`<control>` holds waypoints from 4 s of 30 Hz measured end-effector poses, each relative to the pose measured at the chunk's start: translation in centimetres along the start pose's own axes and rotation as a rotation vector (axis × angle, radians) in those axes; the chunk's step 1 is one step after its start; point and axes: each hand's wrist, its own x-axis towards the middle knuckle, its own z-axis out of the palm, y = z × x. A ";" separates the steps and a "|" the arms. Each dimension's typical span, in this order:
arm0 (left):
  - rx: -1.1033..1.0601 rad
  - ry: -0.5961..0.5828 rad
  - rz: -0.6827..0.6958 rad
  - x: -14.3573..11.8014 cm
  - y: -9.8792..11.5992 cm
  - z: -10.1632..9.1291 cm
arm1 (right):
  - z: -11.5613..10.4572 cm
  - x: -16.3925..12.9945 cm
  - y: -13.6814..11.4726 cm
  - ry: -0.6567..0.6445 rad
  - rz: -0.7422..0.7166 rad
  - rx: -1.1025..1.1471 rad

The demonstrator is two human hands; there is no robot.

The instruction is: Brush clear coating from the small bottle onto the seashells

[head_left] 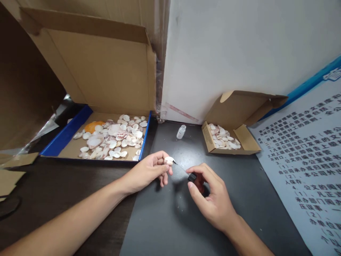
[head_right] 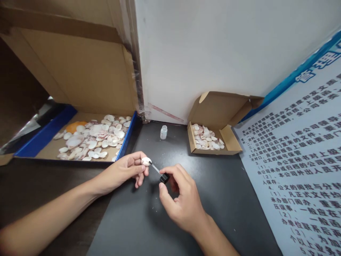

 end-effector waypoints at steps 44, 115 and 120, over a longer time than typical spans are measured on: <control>0.232 0.106 0.054 -0.6 0.5 0.1 | 0.2 -0.1 0.4 0.084 0.139 0.057; 0.263 0.071 0.080 -0.5 0.1 0.0 | 0.1 -0.1 -0.6 0.103 -0.017 -0.056; 0.266 0.073 0.089 -0.5 -0.2 0.0 | 0.1 0.0 -0.6 0.127 0.013 -0.077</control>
